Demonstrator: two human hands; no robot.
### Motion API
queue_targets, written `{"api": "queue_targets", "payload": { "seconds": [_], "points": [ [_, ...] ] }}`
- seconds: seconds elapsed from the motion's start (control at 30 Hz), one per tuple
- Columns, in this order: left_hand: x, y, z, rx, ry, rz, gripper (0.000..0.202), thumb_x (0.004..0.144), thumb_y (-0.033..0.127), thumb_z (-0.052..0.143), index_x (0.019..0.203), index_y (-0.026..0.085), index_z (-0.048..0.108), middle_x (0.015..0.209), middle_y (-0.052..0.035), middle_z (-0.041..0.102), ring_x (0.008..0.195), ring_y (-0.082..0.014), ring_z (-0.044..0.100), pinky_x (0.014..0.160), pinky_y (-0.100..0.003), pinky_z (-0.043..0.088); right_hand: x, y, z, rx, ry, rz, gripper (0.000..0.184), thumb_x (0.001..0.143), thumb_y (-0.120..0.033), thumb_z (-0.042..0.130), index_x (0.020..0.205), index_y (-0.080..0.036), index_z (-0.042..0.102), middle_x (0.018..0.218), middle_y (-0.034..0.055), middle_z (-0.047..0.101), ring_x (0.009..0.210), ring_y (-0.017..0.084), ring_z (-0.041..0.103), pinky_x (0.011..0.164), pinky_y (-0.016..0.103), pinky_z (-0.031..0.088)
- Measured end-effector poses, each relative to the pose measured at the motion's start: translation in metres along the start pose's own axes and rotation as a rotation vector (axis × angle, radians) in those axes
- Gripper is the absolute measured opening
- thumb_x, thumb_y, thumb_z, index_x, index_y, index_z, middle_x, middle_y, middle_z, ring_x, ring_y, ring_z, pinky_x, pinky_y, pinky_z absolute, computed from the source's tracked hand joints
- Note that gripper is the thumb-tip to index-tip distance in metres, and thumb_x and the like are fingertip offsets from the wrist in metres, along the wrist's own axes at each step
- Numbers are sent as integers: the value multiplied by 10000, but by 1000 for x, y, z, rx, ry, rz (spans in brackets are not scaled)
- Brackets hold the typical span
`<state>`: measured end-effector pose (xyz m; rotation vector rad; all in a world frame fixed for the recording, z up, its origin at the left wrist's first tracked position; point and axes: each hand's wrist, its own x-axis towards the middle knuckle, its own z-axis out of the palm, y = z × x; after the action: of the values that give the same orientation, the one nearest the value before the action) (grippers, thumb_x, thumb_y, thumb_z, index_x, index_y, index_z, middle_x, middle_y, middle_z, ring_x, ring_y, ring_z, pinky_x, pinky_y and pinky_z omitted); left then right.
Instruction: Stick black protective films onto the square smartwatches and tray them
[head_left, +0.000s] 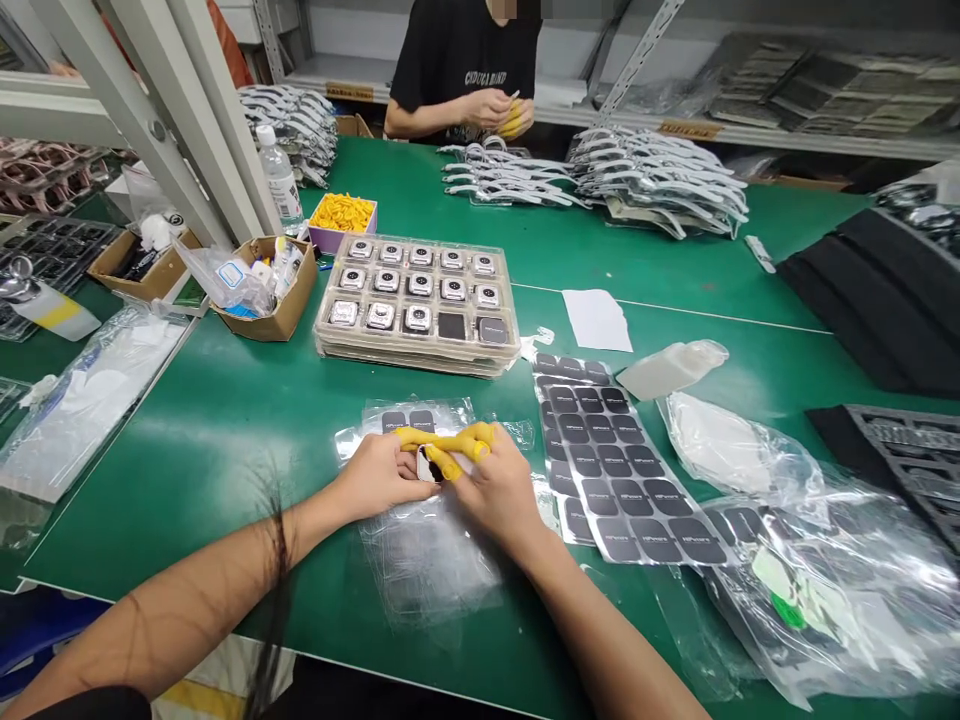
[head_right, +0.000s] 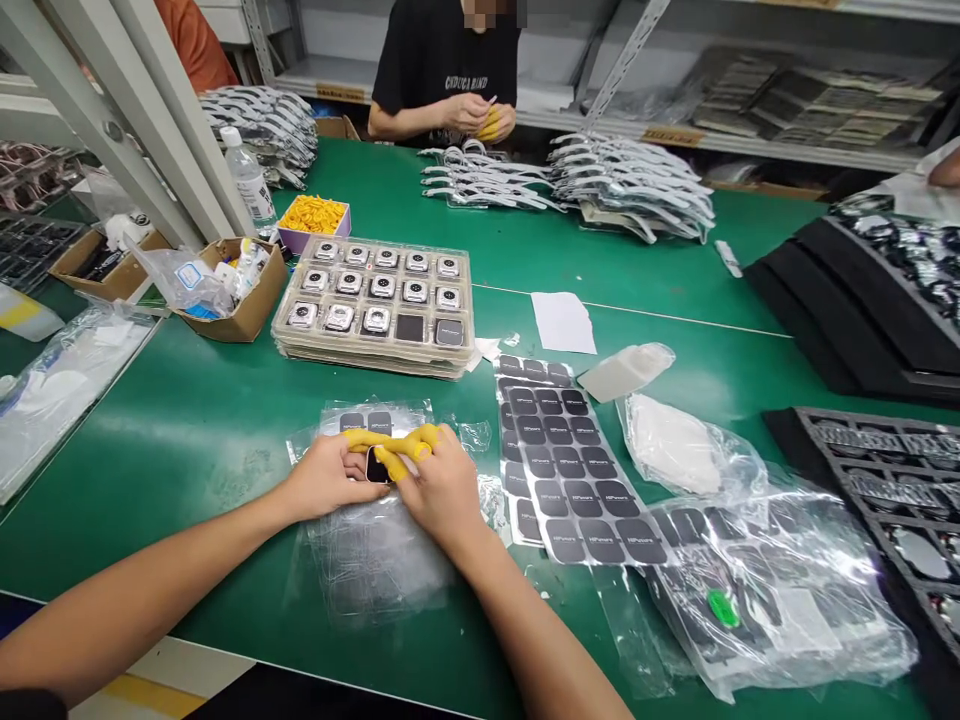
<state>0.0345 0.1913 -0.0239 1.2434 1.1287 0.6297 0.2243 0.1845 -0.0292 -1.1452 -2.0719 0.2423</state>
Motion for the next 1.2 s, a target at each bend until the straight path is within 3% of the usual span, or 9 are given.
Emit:
{"api": "queue_targets", "payload": {
  "seconds": [0.13, 0.27, 0.5, 0.67, 0.77, 0.87, 1.0, 1.1, 1.2],
  "points": [
    [0, -1, 1, -18, -11, 11, 582, 636, 138, 794, 1205, 160, 675, 797, -25, 725, 718, -166, 696, 659, -261, 537, -1, -4, 4, 47, -6, -14, 92, 972, -268, 602, 964, -224, 683, 830, 39, 674, 767, 189, 587, 704, 342, 476],
    [0, -1, 2, -96, 34, 16, 575, 639, 163, 816, 1195, 153, 670, 890, -52, 741, 762, -170, 709, 686, -264, 556, 1, 0, 2, 27, 24, 71, 100, 974, -264, 595, 936, -216, 674, 858, 49, 701, 798, 206, 603, 737, 358, 471],
    [0, 1, 3, -90, 11, 1, 584, 617, 114, 812, 1184, 152, 676, 870, -48, 737, 774, -175, 709, 700, -274, 555, -4, -3, 6, 35, -9, 29, 98, 974, -272, 598, 982, -227, 684, 866, 46, 698, 796, 200, 601, 733, 349, 468],
    [2, 8, -3, -224, 29, -63, 611, 585, 170, 892, 1154, 150, 669, 929, -58, 733, 785, -159, 700, 746, -288, 566, 4, 28, -7, -216, 42, 167, 162, 984, -283, 566, 959, -201, 704, 914, 91, 703, 873, 252, 590, 789, 415, 447],
    [4, 11, -9, -388, 44, -73, 656, 530, 175, 940, 1131, 154, 679, 1010, -77, 733, 865, -172, 709, 805, -298, 571, 7, 26, -11, -346, 84, 214, 206, 981, -279, 558, 1098, -174, 691, 1064, 141, 692, 991, 295, 570, 860, 465, 416],
    [5, 13, -13, -550, 123, -17, 660, 485, 159, 960, 1089, 169, 692, 1035, -69, 740, 919, -182, 713, 841, -296, 572, 15, 3, 4, -334, -2, 227, 307, 967, -296, 574, 1224, -145, 649, 1132, 145, 688, 996, 299, 544, 841, 443, 408],
    [6, 18, -19, -636, 161, 36, 631, 483, 160, 962, 1053, 173, 691, 1016, -56, 758, 922, -179, 719, 875, -304, 574, 27, -12, 30, -351, -130, 345, 344, 929, -272, 622, 1251, -152, 641, 1112, 114, 708, 936, 297, 528, 779, 418, 372],
    [11, 18, -31, -572, 227, 101, 651, 497, 194, 961, 1083, 181, 679, 1035, -60, 764, 931, -196, 727, 895, -343, 580, 28, -6, 37, -260, -109, 403, 333, 922, -304, 660, 1235, -189, 647, 1046, 69, 736, 922, 285, 539, 792, 411, 364],
    [19, 13, -46, -343, 352, 201, 638, 523, 224, 950, 1097, 173, 676, 1079, -84, 760, 994, -238, 725, 966, -409, 559, 25, 2, 37, -120, -54, 420, 284, 921, -307, 668, 1189, -215, 657, 1000, 40, 751, 910, 269, 559, 814, 407, 373]
  ]
}}
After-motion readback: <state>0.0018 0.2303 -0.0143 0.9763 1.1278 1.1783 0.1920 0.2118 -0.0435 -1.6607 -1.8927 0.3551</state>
